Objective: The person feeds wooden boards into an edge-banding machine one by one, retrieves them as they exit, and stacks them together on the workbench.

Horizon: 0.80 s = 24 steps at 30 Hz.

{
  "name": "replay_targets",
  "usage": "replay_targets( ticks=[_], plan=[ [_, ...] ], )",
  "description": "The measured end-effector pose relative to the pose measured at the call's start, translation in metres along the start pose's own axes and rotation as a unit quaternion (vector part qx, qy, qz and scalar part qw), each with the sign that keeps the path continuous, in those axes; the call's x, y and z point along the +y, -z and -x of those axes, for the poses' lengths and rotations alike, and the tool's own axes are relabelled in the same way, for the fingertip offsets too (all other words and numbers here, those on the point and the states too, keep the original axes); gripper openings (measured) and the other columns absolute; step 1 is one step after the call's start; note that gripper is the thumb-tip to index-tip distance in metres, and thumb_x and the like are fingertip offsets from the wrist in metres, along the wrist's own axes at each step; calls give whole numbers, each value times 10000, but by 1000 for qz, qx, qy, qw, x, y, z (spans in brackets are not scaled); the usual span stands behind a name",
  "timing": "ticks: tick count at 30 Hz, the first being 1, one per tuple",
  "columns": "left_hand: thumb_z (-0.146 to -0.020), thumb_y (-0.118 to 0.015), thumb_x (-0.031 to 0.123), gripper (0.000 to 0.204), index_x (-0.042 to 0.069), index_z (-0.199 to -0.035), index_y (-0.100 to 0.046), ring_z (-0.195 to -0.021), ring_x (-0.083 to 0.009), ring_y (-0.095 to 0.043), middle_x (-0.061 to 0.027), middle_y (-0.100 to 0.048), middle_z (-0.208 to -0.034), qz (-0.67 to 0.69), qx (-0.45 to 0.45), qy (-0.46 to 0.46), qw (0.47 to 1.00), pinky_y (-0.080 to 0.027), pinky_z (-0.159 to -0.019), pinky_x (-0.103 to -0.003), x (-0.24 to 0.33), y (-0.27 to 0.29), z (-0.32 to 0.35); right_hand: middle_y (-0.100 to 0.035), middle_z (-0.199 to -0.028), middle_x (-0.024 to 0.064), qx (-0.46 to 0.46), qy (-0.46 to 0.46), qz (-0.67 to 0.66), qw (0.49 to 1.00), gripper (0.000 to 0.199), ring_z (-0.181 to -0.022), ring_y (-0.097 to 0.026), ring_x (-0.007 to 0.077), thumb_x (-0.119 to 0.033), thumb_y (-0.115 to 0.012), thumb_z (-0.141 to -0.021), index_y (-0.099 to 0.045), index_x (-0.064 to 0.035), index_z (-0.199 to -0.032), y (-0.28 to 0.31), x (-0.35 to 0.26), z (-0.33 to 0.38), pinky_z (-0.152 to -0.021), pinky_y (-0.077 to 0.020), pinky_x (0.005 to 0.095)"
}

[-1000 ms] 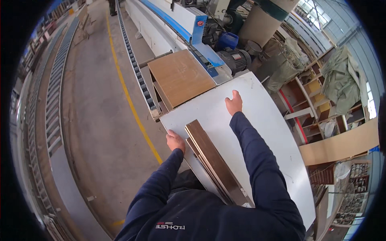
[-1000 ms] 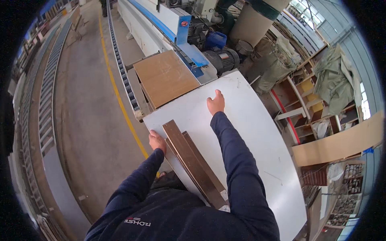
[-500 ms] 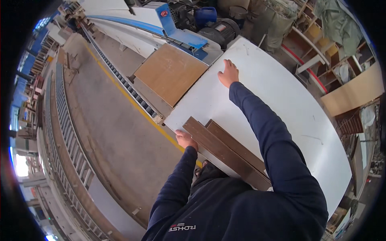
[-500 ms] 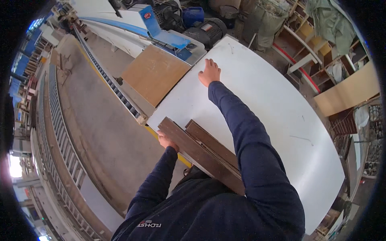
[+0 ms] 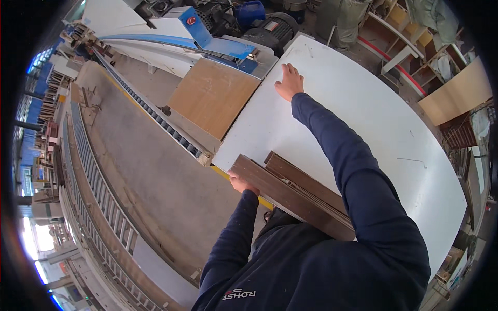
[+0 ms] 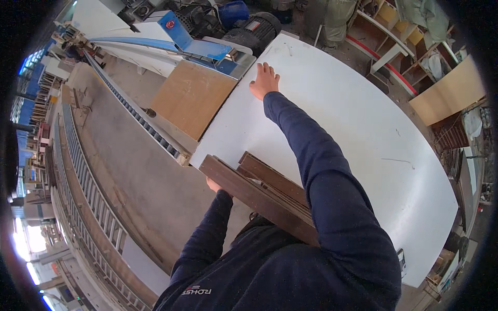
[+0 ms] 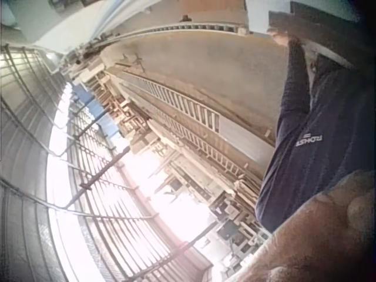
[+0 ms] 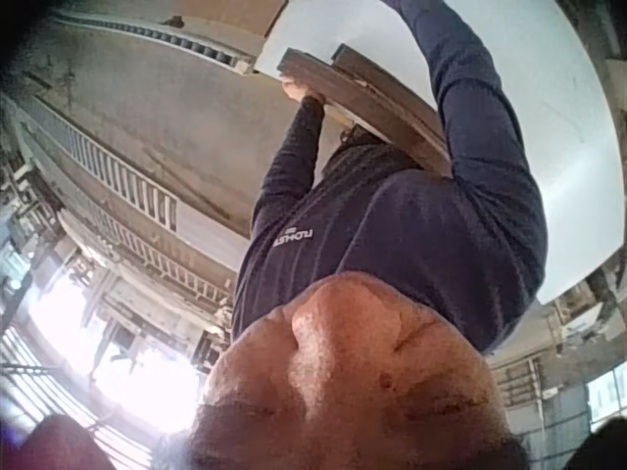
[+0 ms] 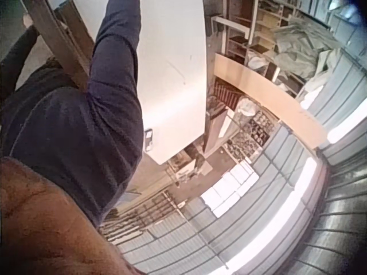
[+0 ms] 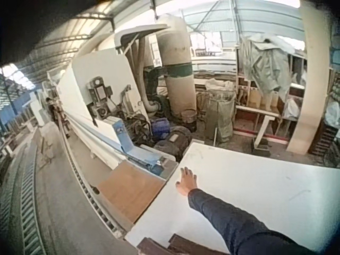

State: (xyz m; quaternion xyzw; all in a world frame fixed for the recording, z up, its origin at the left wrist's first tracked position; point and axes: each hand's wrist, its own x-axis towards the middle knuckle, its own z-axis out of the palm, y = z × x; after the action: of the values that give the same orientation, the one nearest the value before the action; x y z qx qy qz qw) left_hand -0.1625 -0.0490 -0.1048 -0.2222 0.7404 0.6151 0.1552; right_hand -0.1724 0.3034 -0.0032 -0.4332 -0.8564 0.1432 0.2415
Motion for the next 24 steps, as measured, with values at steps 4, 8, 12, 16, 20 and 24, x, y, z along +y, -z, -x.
replay_targets(
  ticks=[4, 8, 12, 16, 20, 24],
  plan=[
    [-1034, -298, 570, 678, -27, -1149, -600, -981, -326, -615, -211, -654, -1123, -10, 4, -7, 1000, -477, -894, -408, 0, 0, 0, -482, -1303, 130, -25, -19, 31, 999, 497, -1214, -485, 340, -167, -622, -786, -453, -70, -1243, -1, -1, -10, -933, -403, 540],
    [-1034, -300, 578, 678, -15, -1170, -600, -985, -317, -621, -198, -656, -1124, -19, -1, -6, 1000, -481, -887, -409, -4, 2, -5, -467, -1347, 121, 0, 25, 65, 998, 517, -1249, -464, 331, -207, -643, -803, -445, -81, -1264, -1, -2, -24, -945, -387, 575],
    [-1036, -299, 573, 680, -22, -1169, -600, -969, -316, -622, -195, -659, -1107, -30, -3, -19, 999, -484, -875, -406, -12, 3, -10, -449, -1398, 110, -23, 47, 116, 992, 538, -1284, -445, 325, -253, -658, -825, -445, -95, -1293, -1, -3, -40, -968, -365, 613],
    [-1035, -304, 563, 677, -32, -1159, -602, -958, -318, -624, -201, -661, -1104, -34, -2, -24, 999, -485, -870, -404, -15, 2, -10, -435, -1459, 100, -94, 37, 195, 976, 579, -1332, -424, 318, -342, -660, -868, -448, -114, -1356, -1, 3, -55, -1025, -314, 674],
    [-1033, -309, 553, 674, -42, -1149, -603, -948, -320, -626, -207, -664, -1101, -49, 8, -30, 998, -486, -865, -402, -14, 1, -5, -509, -1388, 120, -98, 28, 229, 968, 567, -1288, -474, 322, -364, -638, -881, -458, -116, -1358, 1, 20, -63, -1016, -312, 697],
    [-1031, -314, 544, 672, -52, -1140, -605, -937, -322, -628, -213, -666, -1099, -59, 15, -34, 998, -487, -860, -400, -11, 0, -1, -599, -1227, 175, -129, -5, 177, 976, 512, -1131, -576, 355, -354, -662, -865, -507, -75, -1265, 2, 48, -63, -952, -424, 599]
  ],
)
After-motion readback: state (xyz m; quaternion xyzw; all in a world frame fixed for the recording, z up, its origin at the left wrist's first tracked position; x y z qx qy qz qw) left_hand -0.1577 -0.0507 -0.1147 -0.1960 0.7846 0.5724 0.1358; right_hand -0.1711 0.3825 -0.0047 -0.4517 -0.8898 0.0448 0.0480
